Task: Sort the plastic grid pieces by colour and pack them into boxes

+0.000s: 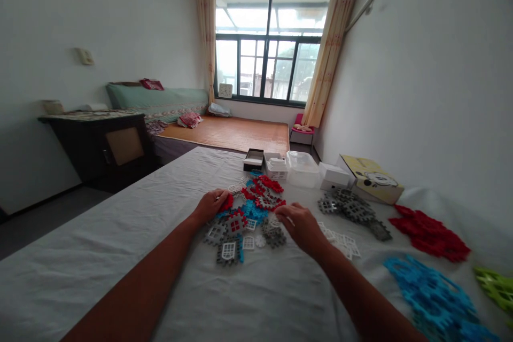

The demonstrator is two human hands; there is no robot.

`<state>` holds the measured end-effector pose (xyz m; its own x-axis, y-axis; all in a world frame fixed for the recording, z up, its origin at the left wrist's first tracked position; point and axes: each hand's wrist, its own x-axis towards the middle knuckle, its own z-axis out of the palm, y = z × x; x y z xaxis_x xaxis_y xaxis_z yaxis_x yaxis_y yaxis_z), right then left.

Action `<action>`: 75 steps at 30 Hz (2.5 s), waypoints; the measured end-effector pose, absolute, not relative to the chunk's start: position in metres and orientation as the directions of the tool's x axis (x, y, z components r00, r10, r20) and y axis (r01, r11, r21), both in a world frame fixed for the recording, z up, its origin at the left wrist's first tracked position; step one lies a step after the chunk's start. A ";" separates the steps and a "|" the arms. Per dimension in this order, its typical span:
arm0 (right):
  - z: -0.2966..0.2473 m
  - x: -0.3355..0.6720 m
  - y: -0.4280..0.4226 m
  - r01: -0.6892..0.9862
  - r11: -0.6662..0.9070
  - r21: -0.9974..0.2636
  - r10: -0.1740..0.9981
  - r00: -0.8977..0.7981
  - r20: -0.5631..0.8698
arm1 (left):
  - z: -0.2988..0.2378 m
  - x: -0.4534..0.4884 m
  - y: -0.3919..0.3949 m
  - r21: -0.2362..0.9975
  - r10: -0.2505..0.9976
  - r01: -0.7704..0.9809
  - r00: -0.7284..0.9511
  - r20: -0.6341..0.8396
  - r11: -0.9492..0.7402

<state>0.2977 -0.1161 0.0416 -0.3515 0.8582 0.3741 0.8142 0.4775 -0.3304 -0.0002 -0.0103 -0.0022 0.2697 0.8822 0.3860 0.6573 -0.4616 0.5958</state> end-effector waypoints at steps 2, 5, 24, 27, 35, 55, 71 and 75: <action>0.049 0.334 -0.108 0.788 0.438 -0.433 0.899 -0.383 0.212 | -0.002 0.000 -0.010 0.597 0.881 0.656 0.268 0.389 -0.463; 0.052 0.364 -0.103 0.796 0.404 -0.451 0.908 -0.407 0.097 | -0.001 0.000 -0.011 0.591 0.876 0.654 0.269 0.400 -0.471; 0.034 0.265 -0.132 0.794 0.605 -0.049 0.735 -0.535 0.416 | -0.001 -0.002 -0.007 0.595 0.879 0.653 0.278 0.387 -0.468; 0.050 0.306 -0.124 0.885 0.450 -0.124 0.855 -0.386 0.347 | -0.001 -0.002 -0.007 0.597 0.883 0.657 0.271 0.382 -0.460; 0.037 0.294 -0.119 0.842 0.495 -0.214 0.844 -0.407 0.349 | 0.002 0.001 -0.014 0.592 0.879 0.655 0.280 0.386 -0.469; 0.021 0.248 -0.144 0.693 0.711 -0.115 0.697 -0.674 0.246 | 0.007 0.007 -0.021 0.602 0.880 0.654 0.240 0.411 -0.459; 0.052 0.337 -0.109 0.849 0.414 -0.330 0.909 -0.361 0.210 | 0.002 0.002 -0.012 0.576 0.862 0.650 0.286 0.418 -0.496; 0.049 0.328 -0.111 0.854 0.440 -0.278 0.872 -0.333 0.359 | 0.003 0.003 -0.014 0.594 0.880 0.655 0.278 0.386 -0.467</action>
